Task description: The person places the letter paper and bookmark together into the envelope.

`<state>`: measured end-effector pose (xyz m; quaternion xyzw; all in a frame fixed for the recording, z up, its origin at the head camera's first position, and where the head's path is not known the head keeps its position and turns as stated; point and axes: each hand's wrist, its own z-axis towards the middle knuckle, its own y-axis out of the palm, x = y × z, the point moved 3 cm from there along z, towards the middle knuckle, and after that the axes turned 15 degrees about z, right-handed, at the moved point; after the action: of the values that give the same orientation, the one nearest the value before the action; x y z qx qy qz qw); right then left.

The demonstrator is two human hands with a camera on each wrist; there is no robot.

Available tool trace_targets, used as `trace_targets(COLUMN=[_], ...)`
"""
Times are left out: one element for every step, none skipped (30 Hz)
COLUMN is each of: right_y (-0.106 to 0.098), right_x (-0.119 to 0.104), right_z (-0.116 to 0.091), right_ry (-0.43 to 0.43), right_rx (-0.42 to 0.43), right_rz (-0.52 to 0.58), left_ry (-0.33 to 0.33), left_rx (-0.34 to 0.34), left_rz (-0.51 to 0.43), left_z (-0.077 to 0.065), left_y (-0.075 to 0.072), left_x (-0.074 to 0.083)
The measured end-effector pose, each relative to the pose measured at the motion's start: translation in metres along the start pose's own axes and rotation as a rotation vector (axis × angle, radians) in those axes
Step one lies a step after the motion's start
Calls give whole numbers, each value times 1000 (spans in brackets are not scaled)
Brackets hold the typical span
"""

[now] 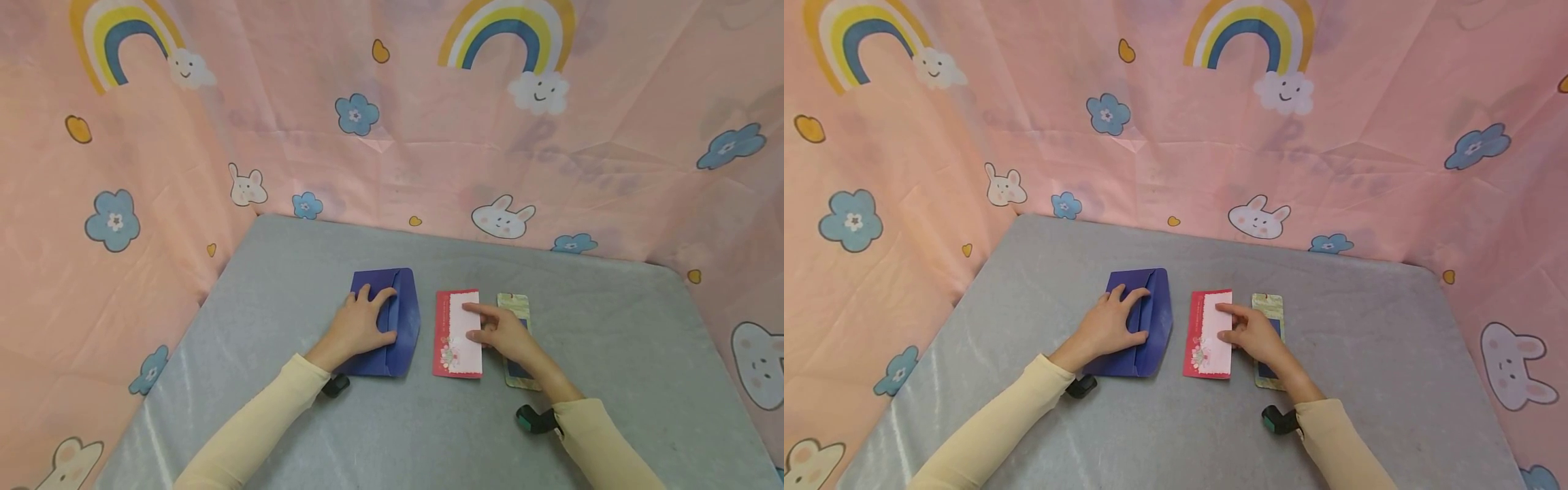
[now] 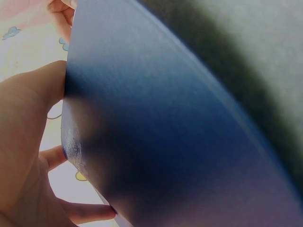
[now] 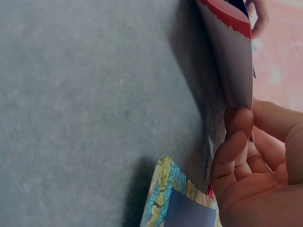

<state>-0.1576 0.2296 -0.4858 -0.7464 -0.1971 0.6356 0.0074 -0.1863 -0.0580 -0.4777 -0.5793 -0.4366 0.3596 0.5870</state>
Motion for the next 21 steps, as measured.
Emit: trace_targets(right_y=[-1, -2, -3, -3, -4, -4, -5, -5, -6, -6, -7, -7, -7, -7, -7, -7, -7, -7, -7, -8, -8], right_x=[3, 5, 7, 9, 11, 12, 12, 13, 13, 13, 13, 12, 12, 11, 10, 9, 8, 7, 6, 5, 4], right_z=[1, 2, 2, 3, 4, 4, 4, 5, 5, 5, 4, 4, 4, 4, 3, 3, 3, 3, 2, 2, 2], right_ry=[-2, -5, -8, -13, -19, -27, -33, -36, -37, -40, -41, -42, -42, -45, -50, -55, -60, -63, -66, -65, -66], right_rx=[-1, -4, -6, -9, -11, -13, -11, -7, -2, 1, 6, 10, 13, 12, 8, 5, 1, 0, -1, 0, 2], right_rz=[5, 11, 19, 27, 33, 40, 43, 45, 44, 45, 43, 46, 45, 47, 49, 54, 59, 66, 71, 77, 82], left_ry=[-1, -2, -2, -3, -4, -4, -4, -4, -4, -3, -3, -3, -2, -2, -2, -3, -3, -3, -3, -4, -4], left_rx=[-2, -3, -4, -4, -5, -5, -5, -7, -8, -9, -10, -11, -11, -11, -10, -9, -10, -10, -9, -9, -10], left_rz=[1, 2, 1, 1, 1, 2, 2, 3, 5, 7, 7, 8, 8, 9, 9, 8, 9, 10, 9, 8, 7], left_z=[0, 0, 0, 0, 0, 0, -1, -1, 0, 0, 0, 0, 0, 0, 0, 0, 0, 0, 0, 0, 0], left_y=[0, 0, 0, -1, -1, -1, -1, 0, 0, 0, 0, 0, 0, 0, 0, 0, 0, 0, 0, 0, -1], left_x=[0, 0, 0, 1, 1, 1, 1, 1, 1, 1, 1, 1, 1, 1, 1, 1, 1, 1, 1, 1, 1])
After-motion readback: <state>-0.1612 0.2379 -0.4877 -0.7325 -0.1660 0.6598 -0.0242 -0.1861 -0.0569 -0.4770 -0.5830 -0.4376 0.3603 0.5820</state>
